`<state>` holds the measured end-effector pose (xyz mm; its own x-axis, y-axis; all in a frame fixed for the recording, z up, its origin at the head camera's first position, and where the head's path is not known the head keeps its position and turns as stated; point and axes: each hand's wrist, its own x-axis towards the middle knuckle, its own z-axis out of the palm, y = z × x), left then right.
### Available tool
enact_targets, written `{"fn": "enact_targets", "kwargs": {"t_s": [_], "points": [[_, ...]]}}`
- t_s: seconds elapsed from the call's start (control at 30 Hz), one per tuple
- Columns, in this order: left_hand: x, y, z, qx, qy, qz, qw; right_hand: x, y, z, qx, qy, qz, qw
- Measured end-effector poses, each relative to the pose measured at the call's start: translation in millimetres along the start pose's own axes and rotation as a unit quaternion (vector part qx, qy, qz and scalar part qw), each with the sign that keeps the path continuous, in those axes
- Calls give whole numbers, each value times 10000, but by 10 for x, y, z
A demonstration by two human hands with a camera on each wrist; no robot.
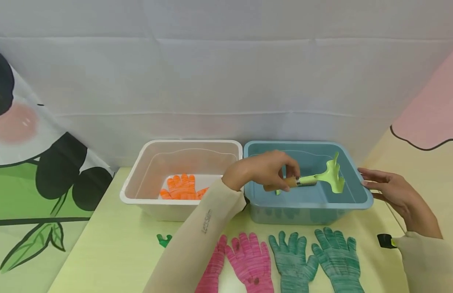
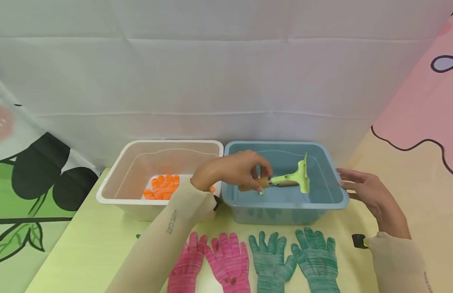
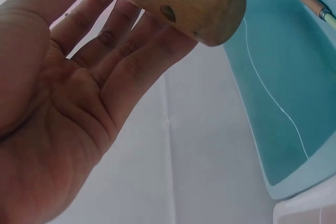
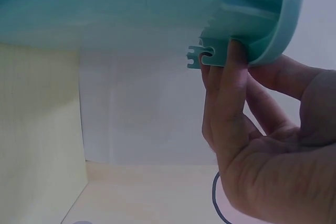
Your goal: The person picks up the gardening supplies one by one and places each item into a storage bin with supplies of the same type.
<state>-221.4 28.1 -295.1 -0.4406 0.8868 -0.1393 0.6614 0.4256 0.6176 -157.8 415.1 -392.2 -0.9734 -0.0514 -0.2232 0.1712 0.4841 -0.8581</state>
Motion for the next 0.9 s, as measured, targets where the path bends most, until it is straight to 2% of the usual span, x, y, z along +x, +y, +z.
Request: {"fn": "enact_targets", "kwargs": {"t_s": [0.3, 0.6, 0.9], "points": [[106, -19, -25, 121, -48, 64, 9999, 15, -50, 63, -195, 32, 66, 9998], [251, -39, -24, 265, -30, -34, 9996, 4, -80, 54, -271, 42, 103, 9996], [331, -109, -39, 280, -29, -158, 9995, 23, -113, 102, -387, 70, 136, 9991]]}}
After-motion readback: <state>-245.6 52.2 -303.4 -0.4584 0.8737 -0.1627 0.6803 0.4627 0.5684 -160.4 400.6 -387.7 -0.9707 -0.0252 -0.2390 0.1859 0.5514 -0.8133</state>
